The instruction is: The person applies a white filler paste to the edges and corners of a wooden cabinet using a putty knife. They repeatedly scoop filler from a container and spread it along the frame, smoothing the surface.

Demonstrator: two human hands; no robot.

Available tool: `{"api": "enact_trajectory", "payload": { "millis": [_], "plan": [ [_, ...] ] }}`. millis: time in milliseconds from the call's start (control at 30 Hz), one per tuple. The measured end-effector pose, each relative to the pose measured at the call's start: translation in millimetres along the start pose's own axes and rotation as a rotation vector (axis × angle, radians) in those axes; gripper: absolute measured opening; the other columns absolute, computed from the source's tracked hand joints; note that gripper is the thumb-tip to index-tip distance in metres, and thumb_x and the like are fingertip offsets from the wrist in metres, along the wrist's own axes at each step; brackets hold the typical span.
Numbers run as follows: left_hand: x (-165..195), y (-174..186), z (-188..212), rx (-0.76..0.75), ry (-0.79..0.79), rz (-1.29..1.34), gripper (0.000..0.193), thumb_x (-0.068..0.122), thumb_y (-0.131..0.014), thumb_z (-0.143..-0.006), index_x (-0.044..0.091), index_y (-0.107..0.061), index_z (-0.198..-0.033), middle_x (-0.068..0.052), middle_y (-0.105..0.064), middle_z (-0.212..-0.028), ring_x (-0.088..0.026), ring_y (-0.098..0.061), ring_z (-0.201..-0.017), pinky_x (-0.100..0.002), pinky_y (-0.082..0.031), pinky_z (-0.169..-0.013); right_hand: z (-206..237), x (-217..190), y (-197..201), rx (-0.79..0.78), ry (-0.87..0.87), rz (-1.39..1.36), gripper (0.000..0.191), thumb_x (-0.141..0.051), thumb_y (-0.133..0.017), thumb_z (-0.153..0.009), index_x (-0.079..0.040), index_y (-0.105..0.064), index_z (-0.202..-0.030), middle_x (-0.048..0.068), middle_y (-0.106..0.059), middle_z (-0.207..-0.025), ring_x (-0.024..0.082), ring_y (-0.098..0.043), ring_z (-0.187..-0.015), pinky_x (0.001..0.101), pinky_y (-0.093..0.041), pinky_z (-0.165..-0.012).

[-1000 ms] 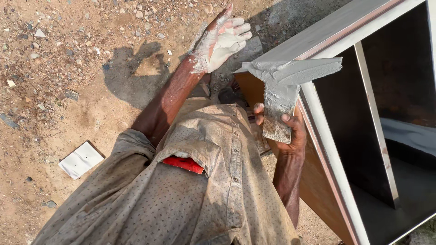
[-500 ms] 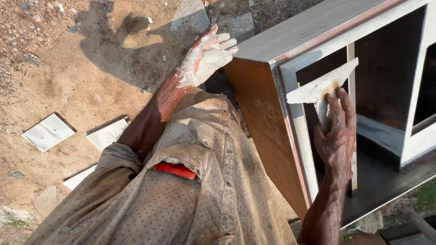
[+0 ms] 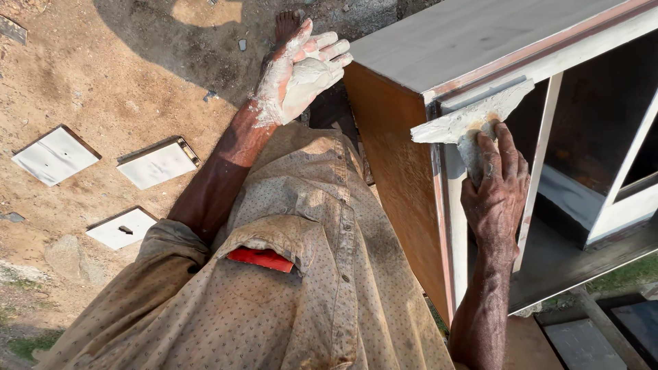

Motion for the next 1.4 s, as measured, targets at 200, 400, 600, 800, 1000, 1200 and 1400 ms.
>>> {"api": "enact_trajectory", "payload": {
  "millis": [200,400,600,800,1000,1200,1400],
  "plan": [
    [-18,8,-3,-0.053,-0.027,-0.009,0.101,0.057,-0.066,-0.097,-0.007,-0.021,-0.161,-0.027,-0.032,-0.167,-0.039,-0.040,-0.155,-0.048,-0.025,-0.131,13,32,-33,0.016,0.029,-0.024,0.080,0.004,-0.075,-0.077,-0.009,-0.053,-0.153,0.017,-0.043,-0.164,0.039,-0.049,-0.141,0.0533,-0.043,-0.118],
    [-32,7,7,-0.018,-0.038,0.076,0.088,0.053,-0.067,-0.101,-0.007,-0.036,-0.158,-0.015,-0.050,-0.138,-0.037,-0.046,-0.150,-0.046,-0.035,-0.126,43,41,-16,0.087,0.008,-0.128,0.075,0.006,-0.070,-0.083,-0.012,-0.051,-0.153,0.014,-0.041,-0.167,0.039,-0.045,-0.152,0.0491,-0.044,-0.126],
    [-27,11,7,-0.042,-0.043,0.090,0.086,0.052,-0.066,-0.098,-0.004,-0.037,-0.155,-0.021,-0.048,-0.153,-0.036,-0.048,-0.147,-0.046,-0.038,-0.124,27,20,15,-0.056,0.008,0.049,0.079,0.002,-0.072,-0.075,-0.012,-0.054,-0.151,0.011,-0.043,-0.166,0.038,-0.047,-0.145,0.0534,-0.043,-0.121],
    [-20,29,16,-0.042,-0.076,0.094,0.098,0.055,-0.065,-0.098,-0.007,-0.024,-0.161,-0.028,-0.033,-0.168,-0.039,-0.040,-0.156,-0.048,-0.029,-0.131,5,-2,26,-0.204,0.064,0.106,0.079,-0.001,-0.069,-0.074,-0.017,-0.055,-0.151,0.006,-0.047,-0.165,0.037,-0.052,-0.142,0.0540,-0.044,-0.119],
    [-14,45,17,-0.099,-0.115,0.148,0.096,0.054,-0.065,-0.101,-0.007,-0.023,-0.161,-0.027,-0.030,-0.170,-0.040,-0.036,-0.160,-0.049,-0.023,-0.135,-15,-14,36,-0.337,0.000,0.131,0.084,-0.003,-0.070,-0.069,-0.020,-0.055,-0.150,0.005,-0.045,-0.163,0.042,-0.051,-0.137,0.0579,-0.043,-0.113],
    [-12,51,19,-0.069,-0.149,0.095,0.086,0.054,-0.063,-0.102,-0.008,-0.036,-0.155,-0.029,-0.030,-0.169,-0.040,-0.034,-0.159,-0.050,-0.021,-0.134,-25,-20,35,-0.385,-0.012,0.217,0.082,-0.005,-0.072,-0.070,-0.022,-0.056,-0.149,0.003,-0.046,-0.161,0.044,-0.053,-0.134,0.0615,-0.045,-0.109],
    [-7,47,16,-0.083,-0.151,0.134,0.063,0.052,-0.059,-0.102,0.003,-0.059,-0.141,-0.025,-0.035,-0.166,-0.038,-0.036,-0.157,-0.049,-0.024,-0.134,-23,-14,29,-0.353,0.003,0.201,0.079,-0.004,-0.071,-0.072,-0.019,-0.057,-0.148,0.005,-0.049,-0.161,0.043,-0.057,-0.130,0.0570,-0.049,-0.109]
  ]
}}
Point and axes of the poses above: each hand's wrist, its own z-axis away from the middle knuckle, its own y-axis out of the back of the hand, x = y × z, the point moved 1 cm from there along -z, towards the middle knuckle
